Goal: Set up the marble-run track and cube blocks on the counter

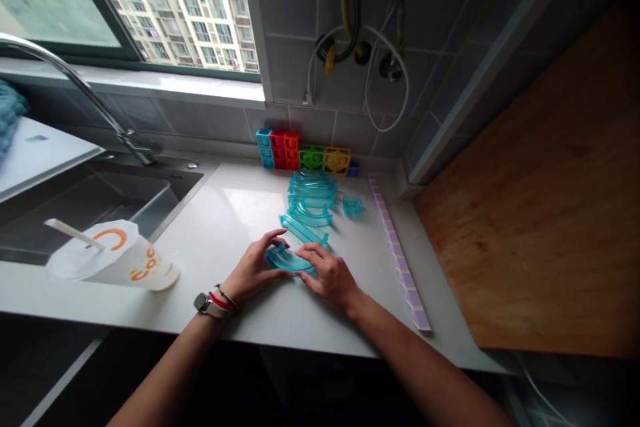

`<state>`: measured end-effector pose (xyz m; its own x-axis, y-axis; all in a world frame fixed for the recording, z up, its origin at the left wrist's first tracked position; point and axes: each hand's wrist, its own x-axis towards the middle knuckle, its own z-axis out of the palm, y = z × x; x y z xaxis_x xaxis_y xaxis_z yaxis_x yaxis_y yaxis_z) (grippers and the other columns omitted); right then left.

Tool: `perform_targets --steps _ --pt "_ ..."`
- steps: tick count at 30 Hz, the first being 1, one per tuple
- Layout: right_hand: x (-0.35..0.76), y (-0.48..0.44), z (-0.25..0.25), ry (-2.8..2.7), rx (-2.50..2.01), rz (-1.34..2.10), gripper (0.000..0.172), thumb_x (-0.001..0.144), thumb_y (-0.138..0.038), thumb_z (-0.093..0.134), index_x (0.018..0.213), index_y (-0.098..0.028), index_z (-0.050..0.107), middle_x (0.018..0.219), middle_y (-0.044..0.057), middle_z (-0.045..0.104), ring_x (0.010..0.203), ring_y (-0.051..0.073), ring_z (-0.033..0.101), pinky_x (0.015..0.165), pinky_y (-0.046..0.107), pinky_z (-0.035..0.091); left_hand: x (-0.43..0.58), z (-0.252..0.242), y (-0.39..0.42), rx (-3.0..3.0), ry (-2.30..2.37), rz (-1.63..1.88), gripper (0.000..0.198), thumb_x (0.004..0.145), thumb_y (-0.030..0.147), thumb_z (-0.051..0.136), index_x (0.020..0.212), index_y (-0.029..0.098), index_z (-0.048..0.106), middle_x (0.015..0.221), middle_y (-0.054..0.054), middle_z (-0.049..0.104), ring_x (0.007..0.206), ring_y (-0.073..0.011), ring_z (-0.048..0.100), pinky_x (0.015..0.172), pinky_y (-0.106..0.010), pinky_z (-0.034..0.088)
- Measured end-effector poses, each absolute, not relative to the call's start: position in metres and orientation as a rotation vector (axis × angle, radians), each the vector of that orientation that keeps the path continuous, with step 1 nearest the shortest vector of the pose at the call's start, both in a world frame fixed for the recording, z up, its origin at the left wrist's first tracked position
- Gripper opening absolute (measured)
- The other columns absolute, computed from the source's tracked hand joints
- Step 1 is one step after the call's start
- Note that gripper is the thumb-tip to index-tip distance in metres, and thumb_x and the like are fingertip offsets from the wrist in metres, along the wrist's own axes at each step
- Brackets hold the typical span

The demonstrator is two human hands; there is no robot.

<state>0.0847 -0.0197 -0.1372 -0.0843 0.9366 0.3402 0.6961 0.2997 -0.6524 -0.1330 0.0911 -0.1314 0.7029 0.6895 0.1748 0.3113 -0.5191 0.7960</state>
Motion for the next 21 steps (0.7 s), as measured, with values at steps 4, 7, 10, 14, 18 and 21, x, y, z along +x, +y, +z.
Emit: perform_targets --steps 4,7,10,14,18,21 --pt "0.087 -0.022 -0.136 -1.857 -1.43 0.397 0.045 0.089 -0.023 0.076 0.133 -0.029 0.067 0.13 0.005 0.069 0.104 0.023 0.073 0.088 0.036 0.062 -0.133 -0.131 0.091 2.165 0.768 0.6 0.089 0.081 0.041 0.087 0.155 0.03 0.038 0.125 -0.01 0.068 0.119 -0.0282 0.067 0.109 -0.047 0.049" --pt "0.09 -0.028 -0.13 -1.844 -1.352 0.349 0.036 0.091 -0.032 0.076 0.127 -0.028 0.07 0.121 0.006 0.069 0.091 0.021 0.072 0.079 0.034 0.062 -0.133 -0.129 0.092 2.198 0.805 0.619 0.076 0.085 0.041 0.083 0.15 0.028 0.046 0.13 -0.011 0.066 0.12 -0.0299 0.066 0.105 -0.048 0.051" --pt "0.096 -0.032 -0.121 -1.697 -1.312 0.285 0.03 0.095 -0.04 0.071 0.122 -0.028 0.073 0.114 0.006 0.065 0.075 0.015 0.066 0.07 0.03 0.059 -0.132 -0.125 0.093 2.239 0.809 0.627 0.057 0.083 0.045 0.084 0.132 0.026 0.064 0.126 -0.011 0.067 0.117 -0.0304 0.066 0.102 -0.046 0.053" --pt "0.112 -0.026 -0.112 -1.351 -1.498 0.15 0.025 0.098 -0.04 0.065 0.117 -0.026 0.073 0.111 0.006 0.062 0.075 0.015 0.064 0.069 0.028 0.056 -0.131 -0.118 0.089 2.298 0.831 0.618 0.042 0.084 0.047 0.083 0.118 0.025 0.071 0.115 -0.009 0.067 0.107 -0.0276 0.067 0.095 -0.042 0.055" --pt "0.135 -0.013 -0.117 -1.216 -1.892 0.071 0.015 0.095 -0.034 0.066 0.105 -0.023 0.069 0.104 0.005 0.062 0.083 0.019 0.066 0.069 0.029 0.052 -0.143 -0.111 0.072 2.369 0.887 0.587 0.033 0.089 0.046 0.078 0.116 0.027 0.073 0.109 -0.008 0.068 0.101 -0.0282 0.069 0.089 -0.043 0.057" --pt "0.144 -0.008 -0.126 -1.229 -2.06 0.088 0.012 0.089 -0.031 0.073 0.093 -0.023 0.065 0.094 0.003 0.061 0.07 0.018 0.062 0.059 0.028 0.044 -0.16 -0.11 0.058 2.437 0.996 0.553 0.03 0.091 0.046 0.075 0.116 0.03 0.072 0.111 -0.009 0.068 0.103 -0.03 0.069 0.089 -0.043 0.057"
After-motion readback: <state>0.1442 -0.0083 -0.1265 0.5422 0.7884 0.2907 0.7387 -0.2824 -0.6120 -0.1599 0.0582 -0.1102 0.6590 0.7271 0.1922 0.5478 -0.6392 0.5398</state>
